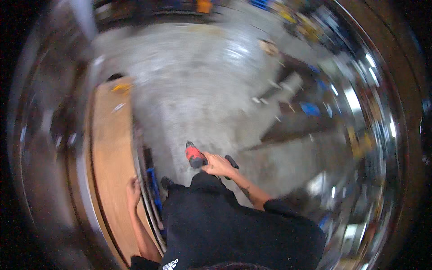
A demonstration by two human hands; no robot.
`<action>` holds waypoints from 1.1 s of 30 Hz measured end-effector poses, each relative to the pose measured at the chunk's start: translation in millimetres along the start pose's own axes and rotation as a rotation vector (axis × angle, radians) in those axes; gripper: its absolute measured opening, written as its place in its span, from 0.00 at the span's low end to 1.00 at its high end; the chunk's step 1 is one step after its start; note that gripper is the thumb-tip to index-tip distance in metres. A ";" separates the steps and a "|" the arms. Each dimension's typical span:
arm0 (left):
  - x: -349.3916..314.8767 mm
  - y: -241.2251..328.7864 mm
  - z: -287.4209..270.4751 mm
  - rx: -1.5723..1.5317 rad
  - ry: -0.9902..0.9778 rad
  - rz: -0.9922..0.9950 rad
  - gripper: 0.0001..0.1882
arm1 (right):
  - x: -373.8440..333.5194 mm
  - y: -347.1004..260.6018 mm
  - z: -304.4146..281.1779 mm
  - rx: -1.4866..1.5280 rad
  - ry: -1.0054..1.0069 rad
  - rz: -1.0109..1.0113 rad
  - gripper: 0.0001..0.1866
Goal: The person uses pliers to bend small metal pieces, then uses a cordless drill to fasten screws into a stainless steel fixture mounted above a wooden workbench. The person repeatedly picks up screws, aligns them, and drives them into the fixture.
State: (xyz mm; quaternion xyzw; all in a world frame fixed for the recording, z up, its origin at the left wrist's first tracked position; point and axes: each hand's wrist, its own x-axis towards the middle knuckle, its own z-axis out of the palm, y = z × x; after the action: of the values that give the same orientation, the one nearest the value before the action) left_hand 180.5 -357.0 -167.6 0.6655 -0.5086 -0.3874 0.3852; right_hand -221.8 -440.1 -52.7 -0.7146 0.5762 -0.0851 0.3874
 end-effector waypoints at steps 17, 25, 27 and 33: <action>59.5 -7.3 232.9 0.270 -0.429 -0.299 0.11 | -51.5 449.8 -326.7 0.151 1.183 0.627 0.51; -11.1 84.5 296.7 0.058 -0.328 -0.755 0.12 | 4.4 643.7 -469.5 0.267 1.263 1.058 0.56; -21.4 94.6 316.1 -0.018 -0.251 -0.791 0.13 | 25.9 659.1 -486.2 0.319 1.217 1.242 0.55; -43.7 140.3 364.7 0.140 -0.280 -0.754 0.13 | 61.3 697.6 -495.8 0.313 1.245 1.444 0.55</action>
State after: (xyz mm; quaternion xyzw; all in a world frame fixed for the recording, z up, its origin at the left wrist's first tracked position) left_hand -211.6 -383.7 -181.9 0.7708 -0.3014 -0.5528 0.0971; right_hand -1012.2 -745.6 -187.4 0.0449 0.9610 -0.2657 0.0625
